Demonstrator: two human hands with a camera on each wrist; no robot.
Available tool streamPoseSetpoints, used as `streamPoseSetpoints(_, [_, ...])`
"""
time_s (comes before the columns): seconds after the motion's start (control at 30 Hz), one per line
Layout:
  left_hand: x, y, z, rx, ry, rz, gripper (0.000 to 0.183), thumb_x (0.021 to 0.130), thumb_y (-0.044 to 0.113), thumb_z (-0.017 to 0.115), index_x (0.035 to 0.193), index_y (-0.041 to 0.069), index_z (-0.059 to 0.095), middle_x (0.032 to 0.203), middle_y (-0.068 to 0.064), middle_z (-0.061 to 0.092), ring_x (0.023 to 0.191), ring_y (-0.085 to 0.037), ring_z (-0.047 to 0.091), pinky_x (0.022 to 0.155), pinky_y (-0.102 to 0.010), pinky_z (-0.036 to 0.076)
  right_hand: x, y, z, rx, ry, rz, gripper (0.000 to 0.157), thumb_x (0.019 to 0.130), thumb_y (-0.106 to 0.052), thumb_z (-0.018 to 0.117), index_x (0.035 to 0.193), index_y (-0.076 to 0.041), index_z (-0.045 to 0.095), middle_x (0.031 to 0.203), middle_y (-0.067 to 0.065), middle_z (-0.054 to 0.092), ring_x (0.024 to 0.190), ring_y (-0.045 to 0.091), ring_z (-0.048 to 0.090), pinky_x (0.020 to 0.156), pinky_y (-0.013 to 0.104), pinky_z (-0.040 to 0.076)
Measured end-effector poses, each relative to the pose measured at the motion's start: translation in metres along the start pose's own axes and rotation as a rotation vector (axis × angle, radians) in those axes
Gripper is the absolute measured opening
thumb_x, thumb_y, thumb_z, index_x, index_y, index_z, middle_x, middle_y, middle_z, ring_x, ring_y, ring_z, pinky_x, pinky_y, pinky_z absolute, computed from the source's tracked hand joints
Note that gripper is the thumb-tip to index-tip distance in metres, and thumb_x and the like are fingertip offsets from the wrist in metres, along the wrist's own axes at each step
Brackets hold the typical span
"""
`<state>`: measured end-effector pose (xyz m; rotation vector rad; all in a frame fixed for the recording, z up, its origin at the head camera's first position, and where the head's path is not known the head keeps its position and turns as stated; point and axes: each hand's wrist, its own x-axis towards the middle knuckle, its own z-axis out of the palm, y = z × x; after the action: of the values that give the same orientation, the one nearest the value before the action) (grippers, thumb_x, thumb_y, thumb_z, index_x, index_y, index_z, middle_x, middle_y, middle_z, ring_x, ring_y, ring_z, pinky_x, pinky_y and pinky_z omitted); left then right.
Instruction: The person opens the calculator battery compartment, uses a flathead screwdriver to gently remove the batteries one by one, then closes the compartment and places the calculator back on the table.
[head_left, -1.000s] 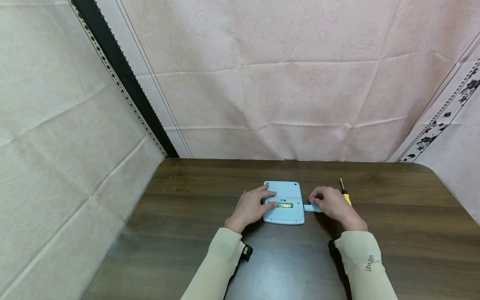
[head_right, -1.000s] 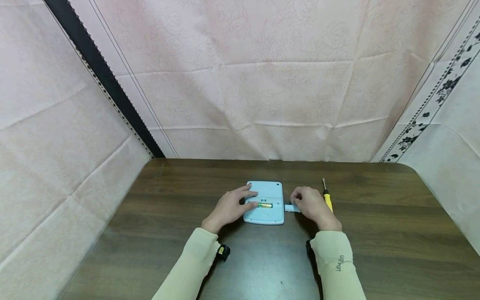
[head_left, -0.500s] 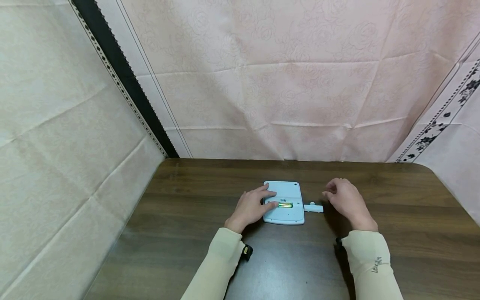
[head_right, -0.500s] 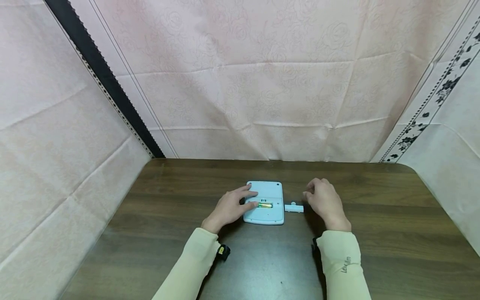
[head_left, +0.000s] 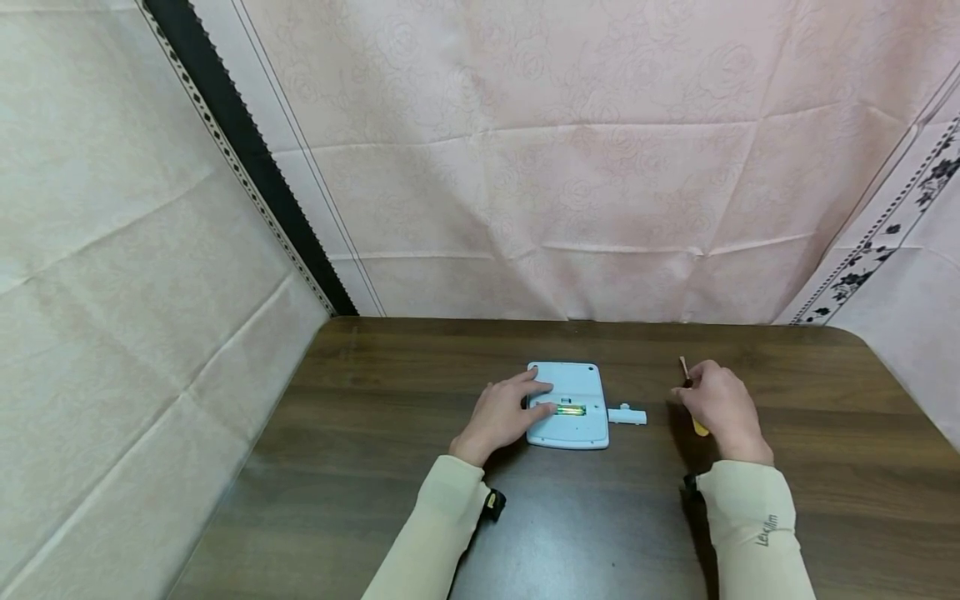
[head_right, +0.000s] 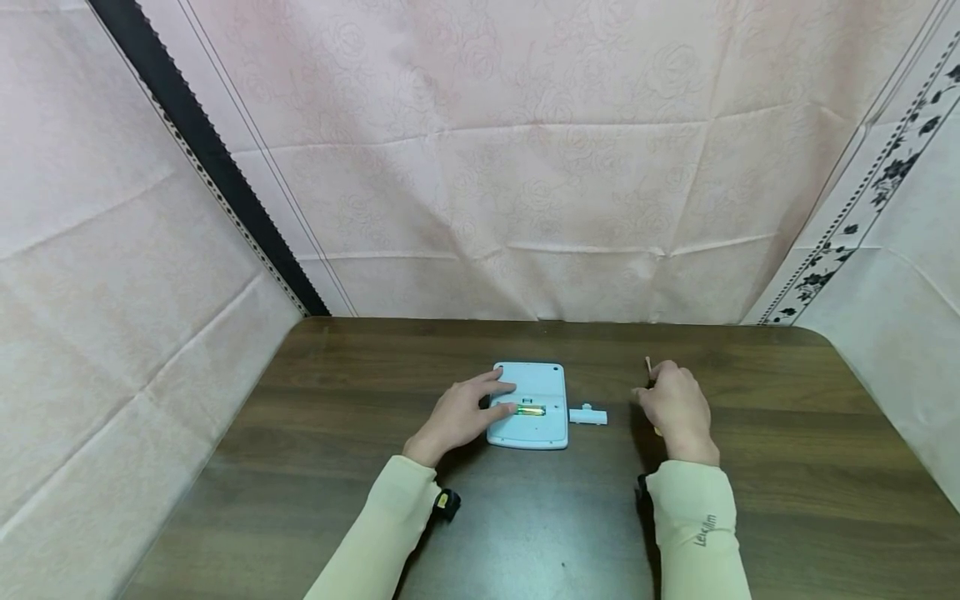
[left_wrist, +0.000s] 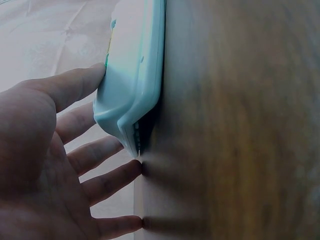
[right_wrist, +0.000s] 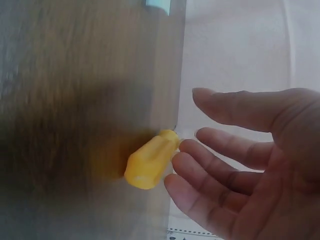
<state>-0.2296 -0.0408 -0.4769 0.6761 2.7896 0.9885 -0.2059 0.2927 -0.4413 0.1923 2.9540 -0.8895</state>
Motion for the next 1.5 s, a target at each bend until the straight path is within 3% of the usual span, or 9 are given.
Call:
streamPoseSetpoints(0.2, [0.0,0.0,0.0,0.002,-0.001,0.0,0.042,0.106,0.038,0.068,0.143,0.02,0.07,0.163,-0.005,0.048,0.151,-0.025,0.043,0.121,-0.07,0.023,-0.003,0.007,-0.003,0.018,0.02,0.045,0.047,0.099,-0.014,0.072,0.127,0.021,0.056,0.117,0.039,0.063,0.096,0.048,0.063,0.082,0.061,0.054])
streamPoseSetpoints(0.33, [0.001,0.0,0.0,0.003,-0.001,-0.003,0.042,0.106,0.039,0.068,0.143,0.02,0.07,0.164,-0.004,0.047,0.151,-0.025,0.042,0.121,-0.07,0.023,-0.003,0.011,-0.006,0.003,-0.023,0.081,0.042,0.098,-0.016,0.074,0.119,0.019,0.063,0.104,0.032,0.067,0.085,0.04,0.063,0.072,0.053,0.055])
streamPoseSetpoints(0.47, [0.0,0.0,0.0,0.007,-0.003,-0.004,0.042,0.106,0.039,0.068,0.143,0.02,0.07,0.164,-0.004,0.046,0.151,-0.026,0.043,0.121,-0.07,0.023,-0.004,0.014,-0.007,-0.004,-0.08,0.112,0.029,0.098,-0.019,0.073,0.096,0.01,0.073,0.084,0.018,0.067,0.076,0.032,0.06,0.065,0.044,0.05])
streamPoseSetpoints(0.6, [0.0,0.0,0.0,0.007,0.0,-0.009,0.042,0.106,0.039,0.068,0.143,0.02,0.07,0.164,-0.004,0.047,0.151,-0.026,0.042,0.121,-0.07,0.023,-0.005,0.015,-0.007,-0.019,-0.115,0.138,0.034,0.099,-0.026,0.072,0.078,0.001,0.071,0.075,0.01,0.06,0.072,0.029,0.055,0.062,0.039,0.045])
streamPoseSetpoints(0.83, [0.0,-0.001,0.001,0.011,0.003,-0.012,0.042,0.106,0.04,0.068,0.144,0.021,0.07,0.164,-0.003,0.046,0.152,-0.025,0.042,0.121,-0.069,0.023,-0.007,0.018,-0.006,0.019,-0.163,0.167,0.038,0.099,-0.027,0.07,0.072,-0.001,0.069,0.066,0.006,0.054,0.062,0.023,0.053,0.056,0.034,0.042])
streamPoseSetpoints(1.1, [0.001,0.0,0.001,0.015,0.006,-0.013,0.042,0.106,0.04,0.068,0.143,0.021,0.07,0.164,-0.003,0.047,0.151,-0.025,0.042,0.121,-0.07,0.023,-0.009,0.019,-0.009,0.021,-0.11,0.153,0.034,0.098,-0.021,0.061,0.072,-0.001,0.071,0.065,0.006,0.06,0.063,0.025,0.056,0.056,0.036,0.045])
streamPoseSetpoints(1.23, [0.001,-0.001,0.001,0.014,0.007,-0.012,0.042,0.106,0.04,0.068,0.143,0.021,0.07,0.164,-0.003,0.047,0.151,-0.025,0.043,0.121,-0.07,0.023,-0.007,0.02,-0.011,0.0,-0.071,0.152,0.033,0.099,-0.023,0.061,0.081,0.002,0.074,0.073,0.011,0.063,0.07,0.03,0.057,0.061,0.041,0.048])
streamPoseSetpoints(1.5, [0.001,0.0,0.002,0.023,0.009,-0.01,0.042,0.105,0.04,0.068,0.143,0.021,0.071,0.163,-0.003,0.048,0.151,-0.025,0.043,0.121,-0.07,0.024,-0.008,0.02,-0.014,0.015,0.137,0.118,0.034,0.096,-0.024,0.066,0.092,0.009,0.071,0.092,0.025,0.071,0.087,0.046,0.065,0.074,0.056,0.053])
